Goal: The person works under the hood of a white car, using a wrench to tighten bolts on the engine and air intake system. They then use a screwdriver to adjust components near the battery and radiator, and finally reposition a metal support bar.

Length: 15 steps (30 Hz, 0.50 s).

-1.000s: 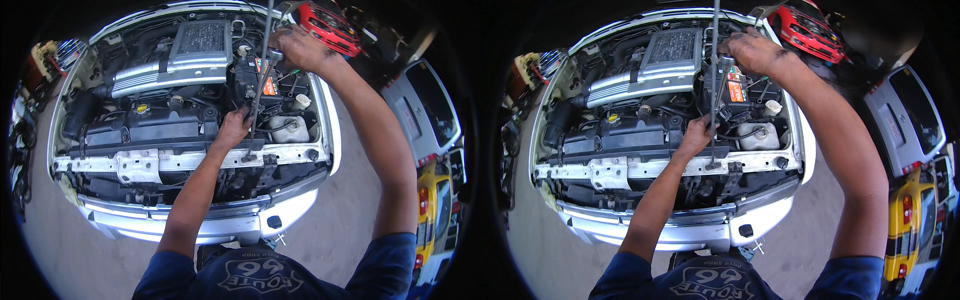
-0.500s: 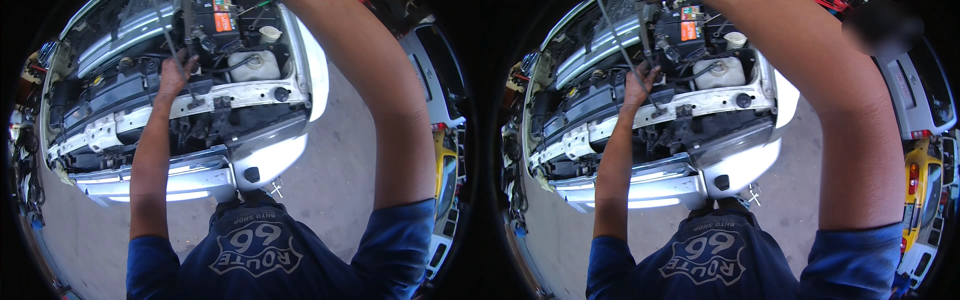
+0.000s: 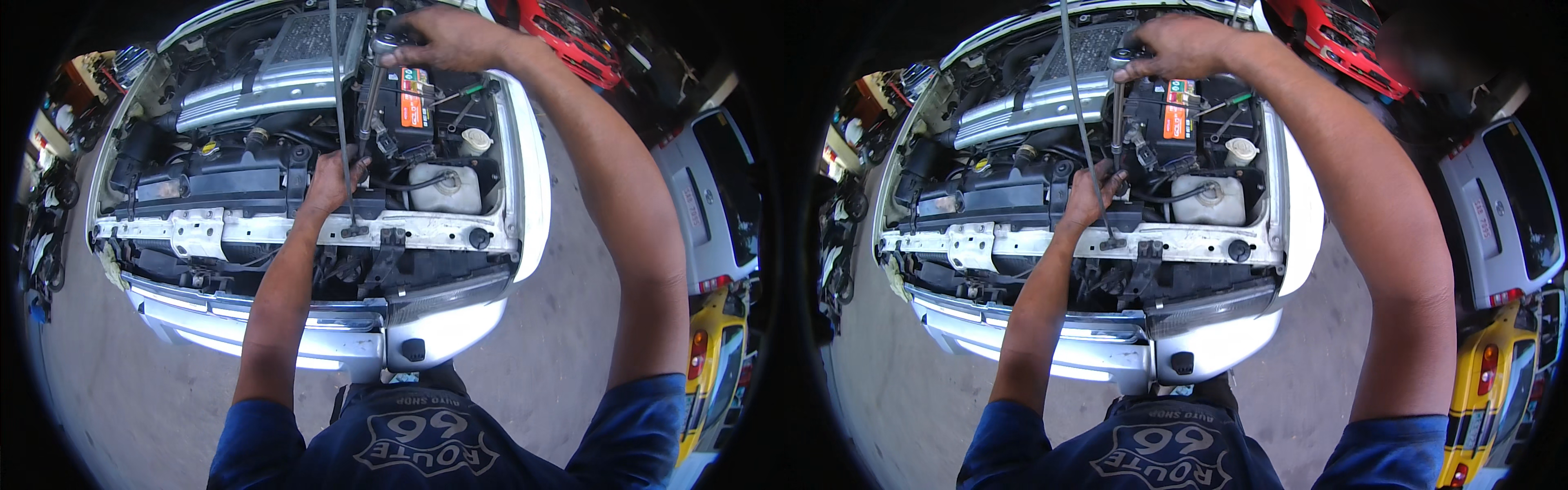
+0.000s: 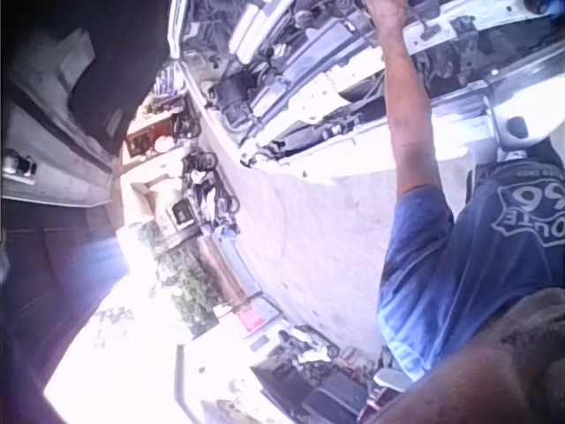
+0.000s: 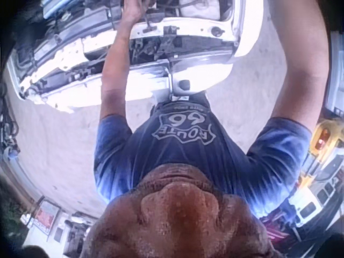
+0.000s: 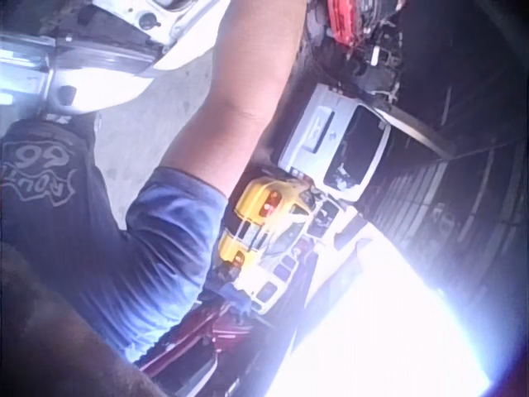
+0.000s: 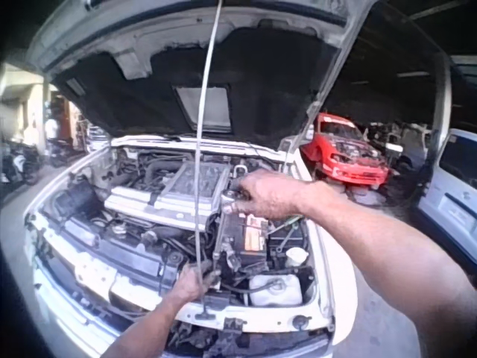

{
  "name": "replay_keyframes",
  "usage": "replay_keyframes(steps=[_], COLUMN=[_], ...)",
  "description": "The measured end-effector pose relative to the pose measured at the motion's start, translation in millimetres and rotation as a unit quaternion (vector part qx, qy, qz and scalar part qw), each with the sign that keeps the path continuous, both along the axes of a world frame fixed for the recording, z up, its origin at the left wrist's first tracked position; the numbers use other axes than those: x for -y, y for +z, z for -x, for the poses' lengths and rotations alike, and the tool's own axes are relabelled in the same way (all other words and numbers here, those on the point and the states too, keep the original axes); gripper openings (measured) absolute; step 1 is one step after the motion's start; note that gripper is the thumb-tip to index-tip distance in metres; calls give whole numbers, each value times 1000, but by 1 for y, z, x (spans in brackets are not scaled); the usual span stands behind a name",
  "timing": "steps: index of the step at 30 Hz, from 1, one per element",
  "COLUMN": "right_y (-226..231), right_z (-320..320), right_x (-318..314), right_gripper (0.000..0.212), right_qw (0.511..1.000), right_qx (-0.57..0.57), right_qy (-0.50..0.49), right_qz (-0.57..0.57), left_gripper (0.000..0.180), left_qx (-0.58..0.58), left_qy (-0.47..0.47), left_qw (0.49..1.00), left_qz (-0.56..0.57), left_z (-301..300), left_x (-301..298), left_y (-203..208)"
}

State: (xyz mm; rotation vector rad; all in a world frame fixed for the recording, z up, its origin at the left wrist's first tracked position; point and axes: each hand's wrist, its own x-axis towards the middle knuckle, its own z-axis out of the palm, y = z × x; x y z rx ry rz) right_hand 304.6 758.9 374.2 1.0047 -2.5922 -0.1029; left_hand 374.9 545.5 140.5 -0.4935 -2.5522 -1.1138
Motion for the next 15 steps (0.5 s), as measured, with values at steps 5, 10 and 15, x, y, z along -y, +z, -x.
replay_keyframes(steps=[5, 10, 15], right_y=[35, 58, 43], right_z=[-5, 0, 13], right_x=[15, -1, 2], right_gripper=[69, 65, 48], right_qw=[991, 961, 976], right_qx=[73, 220, 107], right_qy=[96, 144, 187], right_qz=[-53, -85, -22], left_gripper=[23, 23, 18], left_qx=[8, 25, 11], left_qy=[54, 72, 102], left_qw=[998, 997, 992], left_qz=[14, -5, -80], left_z=[-1, 3, 3], left_x=[-4, -7, -11], left_y=[0, -11, -24])
